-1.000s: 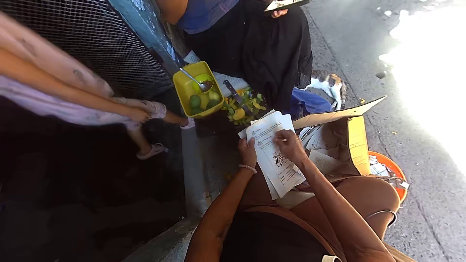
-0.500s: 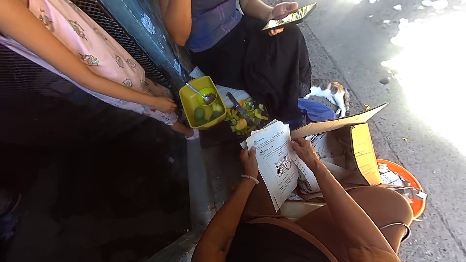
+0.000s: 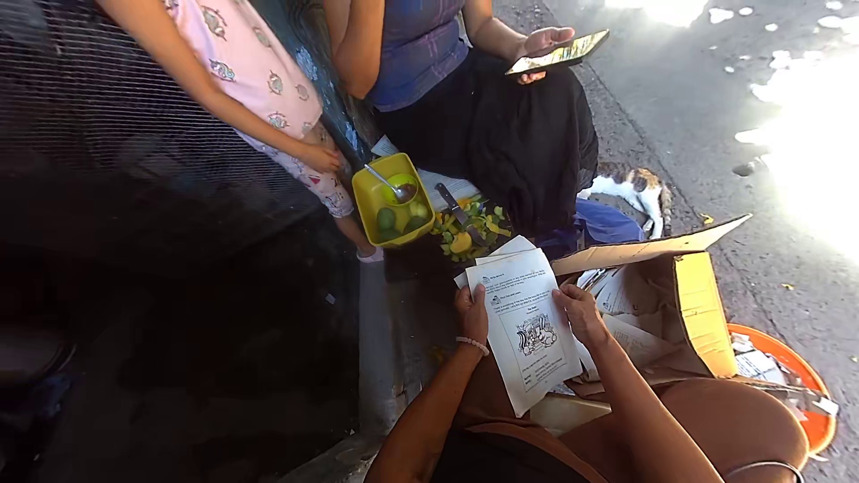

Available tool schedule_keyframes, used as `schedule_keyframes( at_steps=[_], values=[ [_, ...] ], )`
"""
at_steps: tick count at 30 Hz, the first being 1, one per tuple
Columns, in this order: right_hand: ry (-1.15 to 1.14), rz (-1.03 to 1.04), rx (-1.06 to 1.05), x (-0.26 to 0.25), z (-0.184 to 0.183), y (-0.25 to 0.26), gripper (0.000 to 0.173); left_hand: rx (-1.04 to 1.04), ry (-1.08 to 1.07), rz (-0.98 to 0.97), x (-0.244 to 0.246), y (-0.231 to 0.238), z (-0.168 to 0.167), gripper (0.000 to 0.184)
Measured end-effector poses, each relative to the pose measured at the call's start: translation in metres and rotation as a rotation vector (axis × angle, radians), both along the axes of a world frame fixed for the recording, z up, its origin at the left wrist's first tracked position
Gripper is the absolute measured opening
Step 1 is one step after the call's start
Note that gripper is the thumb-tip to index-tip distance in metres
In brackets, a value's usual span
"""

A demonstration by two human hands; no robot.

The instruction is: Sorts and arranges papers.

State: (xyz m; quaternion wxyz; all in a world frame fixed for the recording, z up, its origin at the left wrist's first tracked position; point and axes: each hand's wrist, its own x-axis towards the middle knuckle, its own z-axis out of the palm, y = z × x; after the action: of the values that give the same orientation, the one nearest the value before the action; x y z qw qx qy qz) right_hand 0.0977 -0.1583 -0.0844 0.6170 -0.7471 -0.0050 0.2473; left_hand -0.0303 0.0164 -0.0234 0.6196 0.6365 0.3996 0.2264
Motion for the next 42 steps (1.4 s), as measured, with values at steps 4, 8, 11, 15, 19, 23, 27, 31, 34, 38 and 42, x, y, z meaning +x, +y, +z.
schedule_keyframes(
  at_steps=[4,8,11,15,19,23,27,31,34,38,42],
  values=[
    [0.019,-0.059,-0.034,0.000,-0.002,0.000,0.019,0.033,0.033,-0.027,0.000,0.000,-0.003,0.023],
    [0.029,-0.088,0.039,0.004,-0.008,0.003,0.017,0.028,0.056,-0.053,0.000,0.002,-0.003,0.022],
    [0.036,-0.099,0.045,0.005,-0.007,0.010,0.014,0.005,0.058,-0.048,0.000,0.003,0.001,0.023],
    [0.126,-0.028,0.013,0.005,-0.013,0.011,0.014,0.008,0.087,-0.056,-0.001,0.003,0.004,0.023],
    [0.229,-0.076,0.192,0.009,-0.025,0.012,0.015,0.042,0.092,-0.060,-0.001,0.003,0.004,0.024],
    [0.285,0.001,0.287,0.010,-0.040,0.007,0.014,0.035,0.103,-0.071,-0.002,0.004,0.003,0.024],
    [0.381,0.133,0.480,-0.005,-0.049,0.008,0.020,0.032,0.099,-0.073,-0.002,0.004,-0.003,0.025],
    [0.394,0.055,0.547,-0.023,-0.043,0.009,0.024,0.043,0.101,-0.069,-0.003,0.004,-0.002,0.025],
    [0.374,-0.032,0.441,-0.031,-0.031,0.008,0.028,0.026,0.095,-0.077,-0.004,0.005,0.003,0.025],
    [0.290,0.041,0.401,-0.035,-0.032,0.004,0.025,0.038,0.084,-0.070,-0.005,0.005,0.007,0.024],
    [0.214,0.211,0.598,-0.033,-0.027,-0.013,0.032,0.037,0.075,-0.034,-0.006,0.010,0.007,0.024]
  ],
)
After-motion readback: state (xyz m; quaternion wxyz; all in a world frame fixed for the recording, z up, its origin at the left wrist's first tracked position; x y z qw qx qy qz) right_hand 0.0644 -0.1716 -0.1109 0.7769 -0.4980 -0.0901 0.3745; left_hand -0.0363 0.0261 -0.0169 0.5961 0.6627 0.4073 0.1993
